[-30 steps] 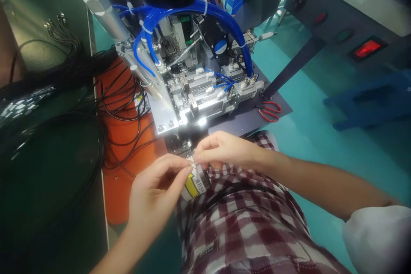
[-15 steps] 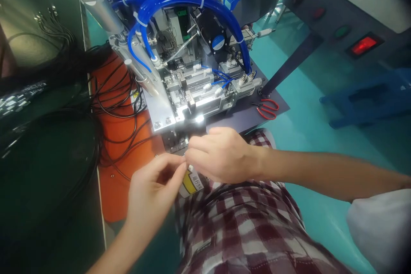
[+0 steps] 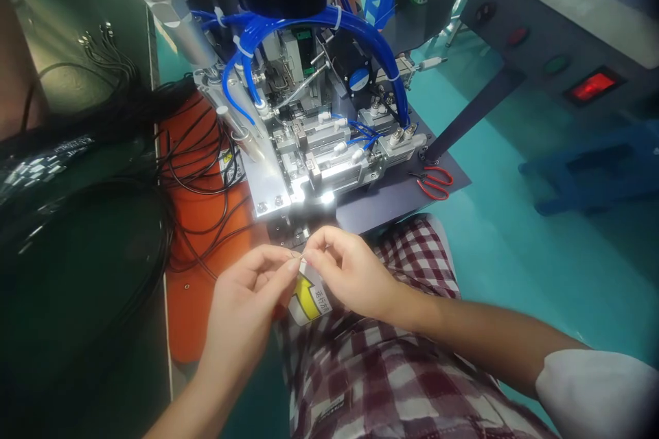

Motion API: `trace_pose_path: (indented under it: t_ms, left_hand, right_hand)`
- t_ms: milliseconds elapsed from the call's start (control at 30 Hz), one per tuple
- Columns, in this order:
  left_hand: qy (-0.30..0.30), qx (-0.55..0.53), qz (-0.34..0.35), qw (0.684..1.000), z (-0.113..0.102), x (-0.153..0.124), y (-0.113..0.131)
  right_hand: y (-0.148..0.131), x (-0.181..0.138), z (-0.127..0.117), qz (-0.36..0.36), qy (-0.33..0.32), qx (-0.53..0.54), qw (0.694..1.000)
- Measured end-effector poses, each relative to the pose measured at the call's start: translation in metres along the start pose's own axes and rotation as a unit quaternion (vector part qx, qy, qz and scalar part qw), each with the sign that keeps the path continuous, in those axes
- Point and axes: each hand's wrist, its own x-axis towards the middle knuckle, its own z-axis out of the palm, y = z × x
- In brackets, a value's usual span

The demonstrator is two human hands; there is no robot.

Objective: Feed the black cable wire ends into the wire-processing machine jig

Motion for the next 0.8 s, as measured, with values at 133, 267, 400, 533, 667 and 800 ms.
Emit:
trace_pose_path:
  t_ms: [133,267,400,533,667,800]
  left_hand:
    - [-0.002,0.007,-0.020,1.000,-0.001,0.002,0.001]
    - [-0.004,0.027,-0.016,1.000,-0.001,0.000,0.003]
    - [-0.011,0.028,-0.019,0.999,-0.001,-0.001,0.006]
    - [-0.005,0.007,-0.025,1.000,-0.002,0.000,0.006]
    - [-0.006,0.018,-0.023,1.000,-0.003,0.002,0.005]
    - [-0.017,0.026,-0.018,0.999,-0.003,0.003,0.003]
  right_hand:
    - [-0.003,0.001,-0.005,0.048,-0.037,0.028,0.998]
    - [-0.005,-0.002,-0.003,0.012,-0.008,-0.005,1.000]
    - [-0.003,-0.003,0.000,-0.003,-0.006,0.037,0.999]
    - [-0.002,0.001,-0.002,0.101,-0.078,0.156,0.979]
    - [-0.005,0.004,-0.007,0.109,-0.088,0.182,0.973]
    - [-0.007,0.005,-0.011,0.090,-0.089,0.154,0.980]
